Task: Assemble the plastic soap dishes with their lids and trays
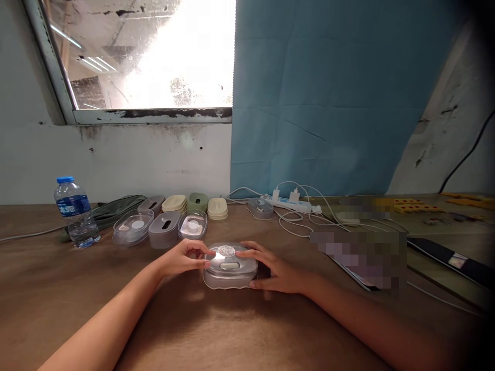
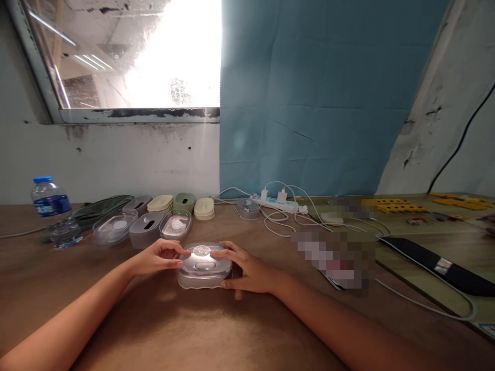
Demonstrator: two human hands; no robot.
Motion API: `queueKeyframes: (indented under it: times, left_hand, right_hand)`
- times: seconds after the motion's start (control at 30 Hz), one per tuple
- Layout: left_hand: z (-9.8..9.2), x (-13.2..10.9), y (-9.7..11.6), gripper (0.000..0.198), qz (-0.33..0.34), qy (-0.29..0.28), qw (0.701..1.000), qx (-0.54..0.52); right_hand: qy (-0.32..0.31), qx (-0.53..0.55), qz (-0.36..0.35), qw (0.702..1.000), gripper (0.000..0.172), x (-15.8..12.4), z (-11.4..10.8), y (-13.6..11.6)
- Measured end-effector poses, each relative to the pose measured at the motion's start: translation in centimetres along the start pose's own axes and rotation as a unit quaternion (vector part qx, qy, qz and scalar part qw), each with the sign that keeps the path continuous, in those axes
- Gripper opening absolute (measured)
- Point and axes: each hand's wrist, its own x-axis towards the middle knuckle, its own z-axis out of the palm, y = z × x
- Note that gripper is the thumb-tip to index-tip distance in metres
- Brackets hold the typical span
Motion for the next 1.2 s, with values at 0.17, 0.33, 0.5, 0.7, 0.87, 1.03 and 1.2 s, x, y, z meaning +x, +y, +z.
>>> queueKeyframes:
  times: [0.17, 0.33, 0.5, 0.7, 0.87, 1.03, 1.2]
  left_hand:
    - [-0.6, 0.0, 1.1, 0.035, 0.015, -0.006, 0.995, 0.099]
    - [-0.9, 0.0, 1.8, 0.035, 0.033, -0.02, 0.987, 0.159]
    - [-0.8, -0.1, 1.7, 0.034, 0.045, -0.033, 0.984, 0.17]
    - [-0.5, -0.5, 1.9, 0.033, 0.058, -0.018, 0.981, 0.182]
    - [0.0, -0.5, 1.4, 0.031, 0.104, 0.021, 0.969, 0.222]
    - [0.3, -0.2, 0.2, 0.022, 0.166, 0.121, 0.914, 0.351]
    - [0.2, -0.3, 0.0, 0.022, 0.18, 0.255, 0.865, 0.392]
  right_hand:
    - [0.005, -0.052, 0.003, 0.999, 0.066, 0.4, -0.2, -0.7]
    - [0.032, -0.048, -0.055, 0.997, 0.065, 0.7, 0.4, -0.3]
    - [0.067, -0.044, -0.165, 0.983, 0.071, 1.5, 1.2, 0.6]
    - [0.084, -0.01, -0.188, 0.979, 0.067, 2.3, 1.5, 1.1]
    - [0.086, -0.023, -0.169, 0.981, 0.066, 2.1, 1.0, 1.8]
    - [0.098, -0.052, -0.107, 0.988, 0.066, 1.4, -0.4, 2.8]
    - [0.102, -0.075, -0.107, 0.986, 0.067, 0.6, -1.2, 4.2]
